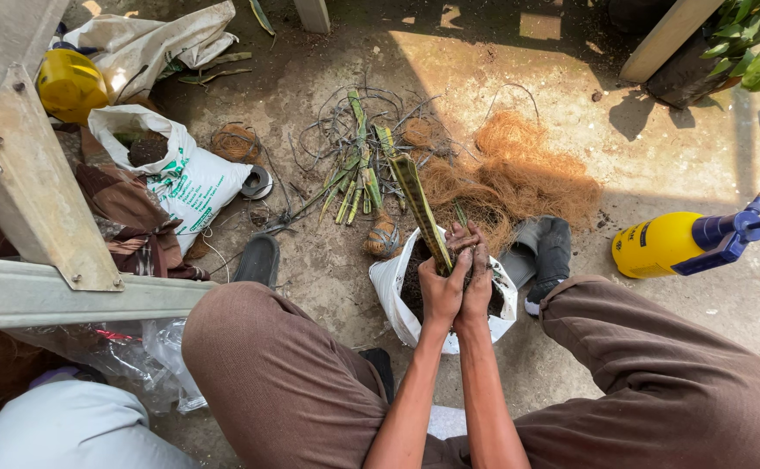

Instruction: The person sits on the ground and pots a snake plant cutting. They wrap the root ball with coconut coir fiber, secure it with wire, place it into a white bag filled with soil, and press soil around the base of the plant by hand.

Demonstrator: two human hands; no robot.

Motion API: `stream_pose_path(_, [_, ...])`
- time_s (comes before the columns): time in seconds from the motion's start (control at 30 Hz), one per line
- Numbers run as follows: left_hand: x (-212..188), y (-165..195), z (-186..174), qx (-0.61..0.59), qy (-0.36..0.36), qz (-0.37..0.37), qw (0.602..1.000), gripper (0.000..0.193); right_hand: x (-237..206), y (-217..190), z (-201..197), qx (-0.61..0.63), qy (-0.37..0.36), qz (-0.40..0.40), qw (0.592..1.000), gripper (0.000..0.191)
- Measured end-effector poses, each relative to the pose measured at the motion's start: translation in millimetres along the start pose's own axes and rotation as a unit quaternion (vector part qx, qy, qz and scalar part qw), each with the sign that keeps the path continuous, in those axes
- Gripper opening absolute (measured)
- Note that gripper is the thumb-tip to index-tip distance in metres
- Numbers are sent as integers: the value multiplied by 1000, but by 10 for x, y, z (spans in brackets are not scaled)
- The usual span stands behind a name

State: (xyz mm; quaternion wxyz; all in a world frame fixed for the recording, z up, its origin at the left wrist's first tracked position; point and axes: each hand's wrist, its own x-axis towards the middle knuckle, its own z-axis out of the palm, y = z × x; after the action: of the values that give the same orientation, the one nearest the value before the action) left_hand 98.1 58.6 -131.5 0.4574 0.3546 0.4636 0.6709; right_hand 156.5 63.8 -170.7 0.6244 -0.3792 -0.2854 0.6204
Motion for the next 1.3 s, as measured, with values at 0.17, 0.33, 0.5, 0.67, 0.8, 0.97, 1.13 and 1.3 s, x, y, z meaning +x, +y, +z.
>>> stream_pose_path(0.17, [-12,69,-12,41,4,8,999,44,-22,182,-253,25,43,68,996,47])
stream_pose_path(0.33, [-33,27,-51,265,47,138,953,32,7,228,-302,-17,107,125,986,39])
stream_pose_path(0.5, [-12,27,-72,307,38,136,941,45,-11,129,-249,40,60,162,984,45])
stream_pose_path(0.67, [-6,18,-72,316,30,133,939,41,-6,195,-274,31,94,137,986,32])
stream_pose_path(0.8, [-9,-24,-99,274,10,115,955,35,0,233,-280,27,121,155,980,28])
stream_pose_path(0.97, [4,3,-62,261,-28,-51,963,60,-31,132,-223,31,176,176,968,36])
stream_pose_path(1.13, [61,81,-122,80,-22,45,996,96,8,-7,-220,40,144,166,975,31])
stream_pose_path(1.3, [126,17,-190,87,-88,68,990,71,44,113,-302,23,122,164,979,36])
